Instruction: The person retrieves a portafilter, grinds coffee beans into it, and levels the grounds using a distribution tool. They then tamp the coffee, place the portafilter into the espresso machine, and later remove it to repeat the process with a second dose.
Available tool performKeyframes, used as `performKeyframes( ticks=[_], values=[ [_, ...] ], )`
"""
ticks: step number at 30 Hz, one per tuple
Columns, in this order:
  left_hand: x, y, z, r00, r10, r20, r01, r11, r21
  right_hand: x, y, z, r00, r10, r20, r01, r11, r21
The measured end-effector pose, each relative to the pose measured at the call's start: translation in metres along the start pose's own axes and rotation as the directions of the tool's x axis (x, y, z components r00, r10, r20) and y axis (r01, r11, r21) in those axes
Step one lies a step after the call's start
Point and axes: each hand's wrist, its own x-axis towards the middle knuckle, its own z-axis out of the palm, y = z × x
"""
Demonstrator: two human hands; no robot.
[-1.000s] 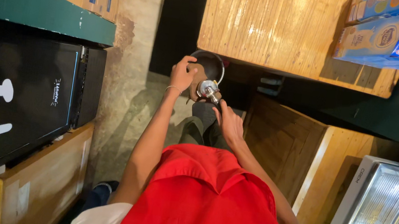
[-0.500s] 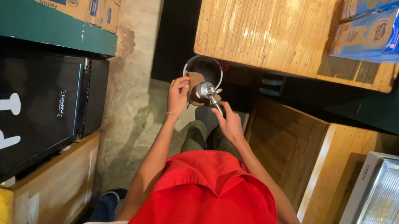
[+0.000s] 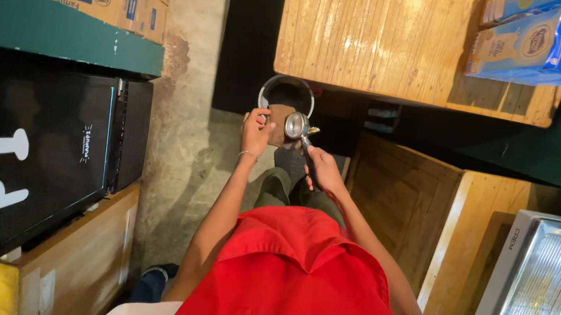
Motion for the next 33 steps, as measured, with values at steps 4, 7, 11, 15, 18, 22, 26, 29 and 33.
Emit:
performKeyframes(
  ticks=[4, 7, 11, 15, 18, 22, 26, 29, 33],
  values=[
    [0.002, 0.005, -0.003, 1.000, 0.008, -0.011, -0.008, 1.000, 0.027, -0.021, -0.024, 0.005, 1.000, 0.006, -0.024, -0.004, 0.998, 0.066],
    [-0.013, 0.032, -0.008, 0.999, 0.015, -0.044, -0.014, 1.000, 0.024, -0.040, -0.037, 0.006, 0.999, 0.046, -0.025, -0.037, 0.956, 0.292],
    [-0.039, 0.096, -0.015, 0.976, 0.217, -0.018, -0.217, 0.976, 0.009, -0.044, -0.040, 0.001, 0.999, 0.029, 0.020, -0.034, 0.949, 0.313],
    [-0.049, 0.154, -0.018, 0.913, 0.358, 0.198, -0.398, 0.888, 0.232, -0.042, -0.035, -0.005, 0.997, -0.017, 0.071, 0.006, 0.990, 0.143],
    [-0.032, 0.141, -0.007, 0.907, 0.402, 0.125, -0.421, 0.872, 0.251, -0.050, -0.035, -0.006, 0.999, -0.047, 0.025, 0.046, 0.997, 0.055],
    [-0.056, 0.137, 0.004, 0.874, 0.473, 0.114, -0.485, 0.863, 0.143, -0.069, -0.044, -0.013, 0.984, -0.128, -0.125, 0.119, 0.990, -0.077],
    [-0.088, 0.136, 0.021, 0.685, 0.657, 0.315, -0.729, 0.621, 0.289, -0.098, -0.057, -0.027, 0.941, -0.196, -0.277, 0.144, 0.970, -0.198],
    [-0.106, 0.133, 0.045, 0.606, 0.662, 0.440, -0.795, 0.518, 0.314, -0.113, -0.055, -0.050, 0.899, -0.276, -0.340, 0.169, 0.935, -0.311],
    [-0.125, 0.136, 0.071, 0.662, 0.588, 0.464, -0.673, 0.739, 0.023, -0.115, -0.015, -0.078, 0.851, -0.273, -0.448, 0.180, 0.954, -0.239]
  ],
)
